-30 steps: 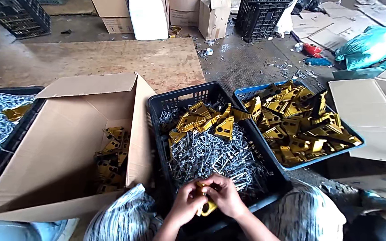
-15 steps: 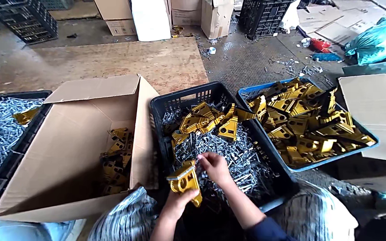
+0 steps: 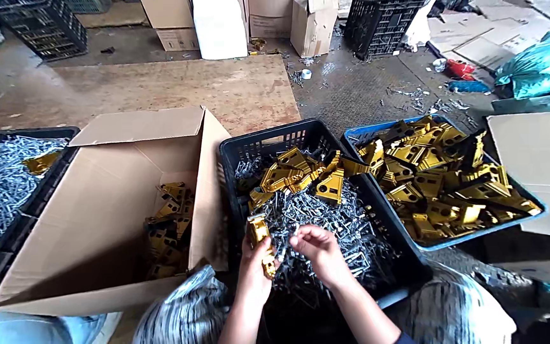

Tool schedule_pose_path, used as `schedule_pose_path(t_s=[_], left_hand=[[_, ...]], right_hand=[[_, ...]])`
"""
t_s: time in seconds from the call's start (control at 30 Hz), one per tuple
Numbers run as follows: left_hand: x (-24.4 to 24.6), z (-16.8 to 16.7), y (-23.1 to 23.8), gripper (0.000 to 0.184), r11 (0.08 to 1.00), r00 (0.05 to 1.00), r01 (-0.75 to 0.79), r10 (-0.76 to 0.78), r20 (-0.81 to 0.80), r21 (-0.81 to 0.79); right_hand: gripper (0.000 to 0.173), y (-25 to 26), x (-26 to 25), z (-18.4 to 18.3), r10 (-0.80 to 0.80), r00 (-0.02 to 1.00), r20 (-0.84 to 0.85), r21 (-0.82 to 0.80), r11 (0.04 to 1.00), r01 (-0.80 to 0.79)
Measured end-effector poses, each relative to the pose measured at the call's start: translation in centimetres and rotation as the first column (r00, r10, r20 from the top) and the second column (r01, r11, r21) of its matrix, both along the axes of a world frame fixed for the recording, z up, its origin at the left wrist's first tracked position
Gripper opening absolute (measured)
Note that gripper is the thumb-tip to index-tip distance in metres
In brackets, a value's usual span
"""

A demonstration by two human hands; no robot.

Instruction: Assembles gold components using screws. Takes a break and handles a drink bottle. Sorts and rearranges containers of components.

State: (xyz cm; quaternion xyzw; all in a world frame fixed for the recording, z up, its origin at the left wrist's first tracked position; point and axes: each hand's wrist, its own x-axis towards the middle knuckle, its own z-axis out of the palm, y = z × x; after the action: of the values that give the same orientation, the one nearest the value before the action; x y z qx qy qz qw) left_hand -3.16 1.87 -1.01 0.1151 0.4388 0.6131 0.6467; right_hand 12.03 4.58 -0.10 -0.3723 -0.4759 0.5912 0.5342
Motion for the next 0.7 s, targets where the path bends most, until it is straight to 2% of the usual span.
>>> schedule_pose_path(t_s=[0.13, 0.23, 0.3, 0.4, 0.47, 0.53, 0.6, 0.67, 0.7], left_hand=[[0.8, 0.1, -0.5, 0.06, 0.992, 0.994, 0.106, -0.107, 0.008, 0.072], [1.2, -0.3, -1.0, 0.093, 0.966, 0.978, 0.206, -0.2, -0.056, 0.156], [1.4, -0.4, -1.4, 0.107, 0.952, 0.961, 0.26, -0.239, -0.142, 0.163], [1.5, -0.7, -1.6, 0.109, 0.939, 0.936, 0.302, -0.261, -0.236, 0.161], [1.3, -0.8, -1.6, 0.109, 0.926, 0.92, 0.341, -0.293, -0.261, 0.162], [0.9, -0.8, -1.7, 0.11, 0.915, 0.913, 0.379, -0.344, -0.221, 0.139], [0.6, -0.8, -1.6, 0.111, 0.905, 0.904, 0.406, -0.377, -0.2, 0.127], [0.4, -0.9, -1.7, 0.114, 0.907, 0.884, 0.406, -0.36, -0.3, 0.109], [0.3, -1.2, -1.6, 0.116, 0.903, 0.843, 0.416, -0.339, -0.417, 0.107]], right_hand=[[0.011, -1.1, -0.5, -0.9, -0.073, 0.997, 0.034, 0.084, 0.994, 0.07], [0.007, -1.2, -0.1, -1.4, -0.104, 0.991, 0.087, 0.223, 0.971, 0.082], [0.002, -1.3, 0.1, -1.7, -0.167, 0.971, 0.171, 0.345, 0.933, 0.099], [0.009, -1.5, -0.3, -2.4, -0.254, 0.937, 0.241, 0.465, 0.877, 0.118], [0.024, -1.4, -0.4, -3.0, -0.177, 0.957, 0.231, 0.452, 0.891, 0.056], [0.045, -1.2, -0.4, -3.0, -0.03, 0.986, 0.162, 0.407, 0.913, -0.039], [0.051, -1.0, -0.4, -2.7, 0.014, 0.99, 0.141, 0.399, 0.914, -0.069], [0.051, -1.2, -0.7, -2.8, -0.012, 0.989, 0.151, 0.407, 0.912, -0.051], [0.05, -1.2, -0.8, -3.0, -0.015, 0.989, 0.146, 0.404, 0.914, -0.045]])
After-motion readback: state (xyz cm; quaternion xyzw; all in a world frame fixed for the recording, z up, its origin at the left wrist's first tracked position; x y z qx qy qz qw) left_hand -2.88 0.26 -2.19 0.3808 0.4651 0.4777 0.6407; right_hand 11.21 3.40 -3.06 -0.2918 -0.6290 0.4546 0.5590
